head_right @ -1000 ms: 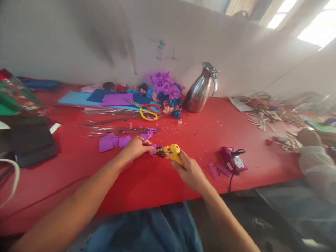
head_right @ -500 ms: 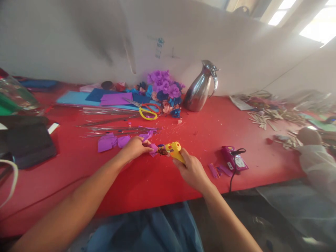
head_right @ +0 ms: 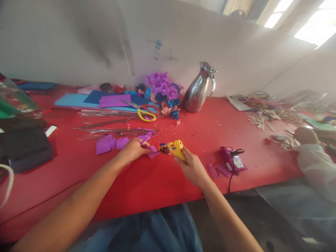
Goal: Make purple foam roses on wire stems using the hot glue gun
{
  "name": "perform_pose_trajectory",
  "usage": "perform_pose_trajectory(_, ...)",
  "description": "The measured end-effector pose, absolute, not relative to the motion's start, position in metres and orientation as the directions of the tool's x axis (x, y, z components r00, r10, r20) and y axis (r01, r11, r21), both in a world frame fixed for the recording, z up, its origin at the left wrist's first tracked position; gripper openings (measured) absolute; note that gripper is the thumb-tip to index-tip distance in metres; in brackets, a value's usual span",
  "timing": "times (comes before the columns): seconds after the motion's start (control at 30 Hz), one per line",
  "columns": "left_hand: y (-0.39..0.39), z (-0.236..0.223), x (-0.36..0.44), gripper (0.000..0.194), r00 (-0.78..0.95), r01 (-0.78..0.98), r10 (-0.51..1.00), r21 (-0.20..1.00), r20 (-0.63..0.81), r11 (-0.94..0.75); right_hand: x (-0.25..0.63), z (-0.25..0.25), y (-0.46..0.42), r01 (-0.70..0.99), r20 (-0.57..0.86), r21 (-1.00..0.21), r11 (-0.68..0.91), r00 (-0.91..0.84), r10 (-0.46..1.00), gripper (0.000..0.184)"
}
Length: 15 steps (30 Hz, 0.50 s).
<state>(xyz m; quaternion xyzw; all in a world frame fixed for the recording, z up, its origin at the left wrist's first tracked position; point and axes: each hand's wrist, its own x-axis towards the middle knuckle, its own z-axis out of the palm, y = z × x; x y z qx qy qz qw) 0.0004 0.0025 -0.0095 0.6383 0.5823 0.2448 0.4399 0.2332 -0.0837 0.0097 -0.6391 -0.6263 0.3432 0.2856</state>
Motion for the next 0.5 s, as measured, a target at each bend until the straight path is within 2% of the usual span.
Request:
perform_pose_trajectory(0.1, 0.003, -0.007, -0.001, 0.002, 0.175, 0.487, 0.96, 0.867, -0.217, 0.107, 0.244, 0.004, -0.062, 0.454, -0.096, -0.887, -0.086, 0.0, 0.995, 0.03)
perform_pose_trajectory(0.2, 0.003, 0.001, -0.003, 0.005, 0.156, 0.427, 0.967, 0.897, -0.2, 0.117, 0.26, -0.002, -0.026, 0.442, -0.087, -0.888, -0.125, 0.105, 0.991, 0.031)
perform_pose_trajectory(0.3, 0.004, 0.008, -0.008, 0.008, 0.127, 0.401, 0.977, 0.91, -0.171, 0.108, 0.275, -0.003, 0.009, 0.65, -0.056, -0.737, -0.189, 0.22, 0.974, 0.026)
perform_pose_trajectory(0.4, 0.008, 0.01, -0.012, 0.013, 0.118, 0.32, 0.985, 0.944, -0.125, 0.081, 0.282, 0.003, 0.026, 0.762, 0.019, -0.605, -0.232, 0.305, 0.952, 0.022)
perform_pose_trajectory(0.5, 0.013, 0.006, -0.017, 0.02, 0.09, 0.277, 0.995, 0.961, -0.042, 0.015, 0.265, 0.015, 0.026, 0.843, 0.186, -0.513, -0.162, 0.294, 0.937, 0.014)
